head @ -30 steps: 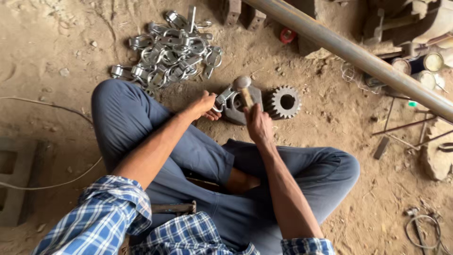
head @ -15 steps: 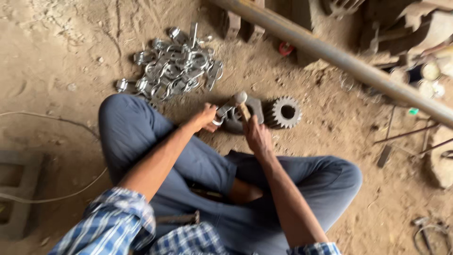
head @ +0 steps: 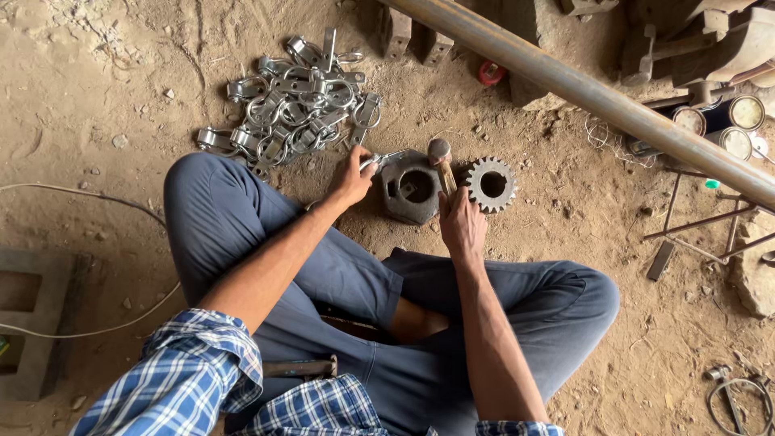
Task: The person uses a hammer to drive pins into metal components while sitting on the ground.
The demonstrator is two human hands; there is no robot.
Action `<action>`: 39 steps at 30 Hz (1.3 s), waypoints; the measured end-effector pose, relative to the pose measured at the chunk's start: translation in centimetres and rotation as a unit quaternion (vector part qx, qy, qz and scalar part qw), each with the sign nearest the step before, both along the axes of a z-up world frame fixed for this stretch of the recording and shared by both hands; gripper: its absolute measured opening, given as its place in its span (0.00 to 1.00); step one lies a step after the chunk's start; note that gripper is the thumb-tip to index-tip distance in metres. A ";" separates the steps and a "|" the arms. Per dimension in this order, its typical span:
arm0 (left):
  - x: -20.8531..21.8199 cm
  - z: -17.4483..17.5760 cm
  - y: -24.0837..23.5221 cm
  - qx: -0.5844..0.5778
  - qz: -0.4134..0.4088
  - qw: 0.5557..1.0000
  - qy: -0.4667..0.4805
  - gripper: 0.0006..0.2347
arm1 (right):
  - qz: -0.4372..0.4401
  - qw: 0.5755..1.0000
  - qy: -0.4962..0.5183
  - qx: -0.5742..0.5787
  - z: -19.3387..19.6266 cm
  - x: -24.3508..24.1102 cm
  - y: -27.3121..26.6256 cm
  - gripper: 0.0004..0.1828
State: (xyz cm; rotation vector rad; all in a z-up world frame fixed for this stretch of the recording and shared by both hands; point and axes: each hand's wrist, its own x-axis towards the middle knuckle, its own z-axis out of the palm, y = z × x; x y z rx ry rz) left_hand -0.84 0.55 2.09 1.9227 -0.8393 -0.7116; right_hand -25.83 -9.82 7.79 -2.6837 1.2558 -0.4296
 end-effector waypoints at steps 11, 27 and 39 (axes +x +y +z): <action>-0.2 4.2 -1.1 -0.232 -0.054 0.955 -0.176 0.18 | -0.054 0.985 -0.024 0.163 -1.8 -0.2 -1.9 0.25; 6.4 -7.9 -6.1 -0.076 -0.298 0.588 -0.748 0.32 | -0.074 0.974 -0.081 0.197 -1.0 0.6 -1.5 0.21; 4.8 0.2 -6.0 0.215 -0.382 0.831 -0.342 0.37 | -0.031 0.994 -0.014 0.106 -1.9 1.4 1.5 0.22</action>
